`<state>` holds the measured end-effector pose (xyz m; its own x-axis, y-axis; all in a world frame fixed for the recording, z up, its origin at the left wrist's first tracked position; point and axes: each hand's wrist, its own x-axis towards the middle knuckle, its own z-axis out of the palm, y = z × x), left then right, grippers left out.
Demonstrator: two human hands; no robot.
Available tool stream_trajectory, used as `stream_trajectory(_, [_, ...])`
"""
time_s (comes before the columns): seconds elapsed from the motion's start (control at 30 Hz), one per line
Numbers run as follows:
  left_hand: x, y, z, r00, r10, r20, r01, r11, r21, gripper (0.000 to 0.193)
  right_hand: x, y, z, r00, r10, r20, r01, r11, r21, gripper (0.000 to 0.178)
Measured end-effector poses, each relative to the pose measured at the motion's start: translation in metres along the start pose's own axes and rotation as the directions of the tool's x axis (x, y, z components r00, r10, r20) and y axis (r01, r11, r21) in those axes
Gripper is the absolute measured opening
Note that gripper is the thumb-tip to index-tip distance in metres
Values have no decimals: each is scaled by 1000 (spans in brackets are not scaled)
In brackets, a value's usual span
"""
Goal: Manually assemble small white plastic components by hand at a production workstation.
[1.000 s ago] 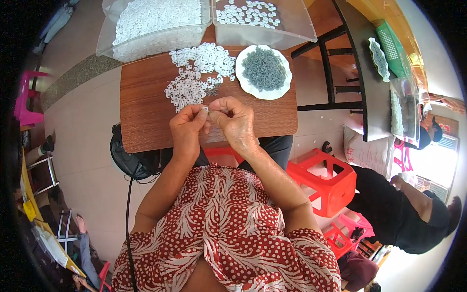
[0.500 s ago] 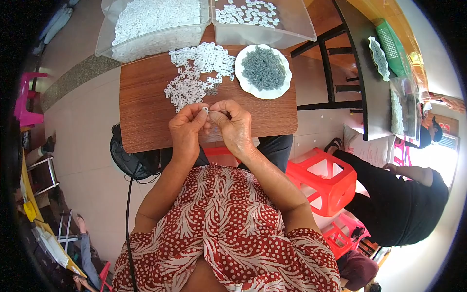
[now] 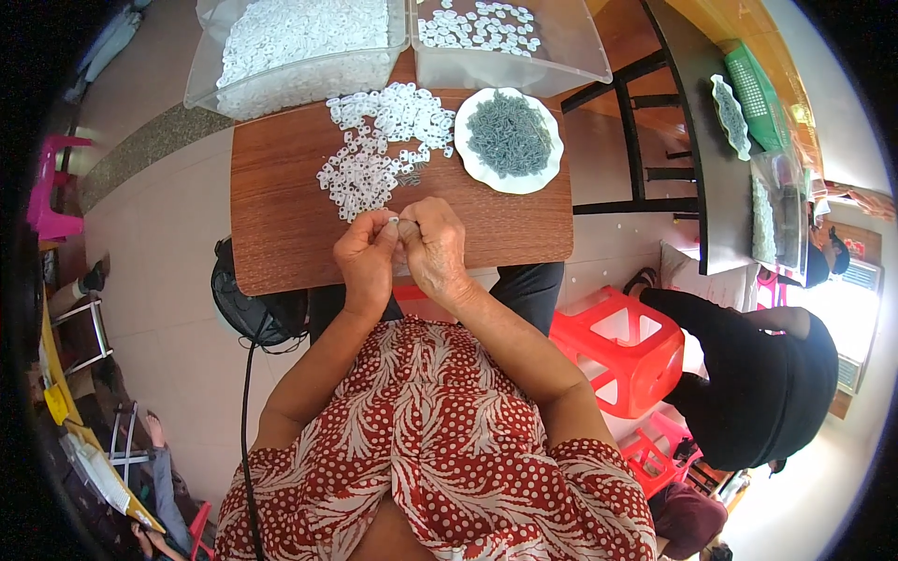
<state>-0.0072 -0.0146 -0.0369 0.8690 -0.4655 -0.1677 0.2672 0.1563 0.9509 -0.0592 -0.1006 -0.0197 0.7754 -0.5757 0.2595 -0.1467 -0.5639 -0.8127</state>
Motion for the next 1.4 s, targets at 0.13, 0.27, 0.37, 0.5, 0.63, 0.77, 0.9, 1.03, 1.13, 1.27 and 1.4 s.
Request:
stream_trajectory(0.13, [5, 1, -1, 990, -142, -3, 141, 985, -100, 8, -1, 4, 4, 992, 125, 22, -127, 990, 63, 7])
stream_trajectory(0.27, [12, 10, -4, 961, -269, 57, 275, 933, -231, 8, 3, 6, -7, 907, 367, 209, -422, 808, 411, 5])
stream_trajectory(0.37, [14, 14, -5, 956, -283, 75, 292, 926, -240, 8, 2, 6, -10, 892, 380, 243, -451, 748, 486, 8])
stream_trajectory(0.5, [14, 13, -8, 950, -303, 77, 313, 924, -221, 8, 3, 4, -9, 911, 367, 187, -412, 810, 418, 7])
stream_trajectory(0.63, [15, 15, -8, 950, -303, 72, 311, 925, -220, 7, 3, 5, -6, 899, 382, 213, -437, 763, 477, 4])
stream_trajectory(0.77, [14, 14, -9, 958, -277, 68, 285, 942, -176, 6, 3, 0, -5, 892, 378, 250, -452, 782, 430, 7])
stream_trajectory(0.9, [11, 10, -13, 955, -286, 84, 296, 943, -152, 7, 1, 3, 1, 922, 340, 185, -384, 866, 320, 4])
stream_trajectory(1.03, [13, 4, -15, 950, -309, 56, 314, 937, -153, 7, 2, 11, 5, 948, 280, 148, -306, 933, 192, 4])
stream_trajectory(1.13, [20, -1, -21, 938, -339, 69, 346, 915, -207, 8, 11, 19, 4, 956, 220, 197, -263, 937, 232, 4])
stream_trajectory(1.27, [30, 6, -27, 896, -439, 64, 437, 847, -302, 12, 56, 54, -1, 980, -198, 1, 182, 899, -398, 9])
stream_trajectory(1.4, [36, 13, -30, 901, -429, 62, 426, 852, -306, 14, 93, 80, 1, 917, -325, 231, 393, 639, -661, 11])
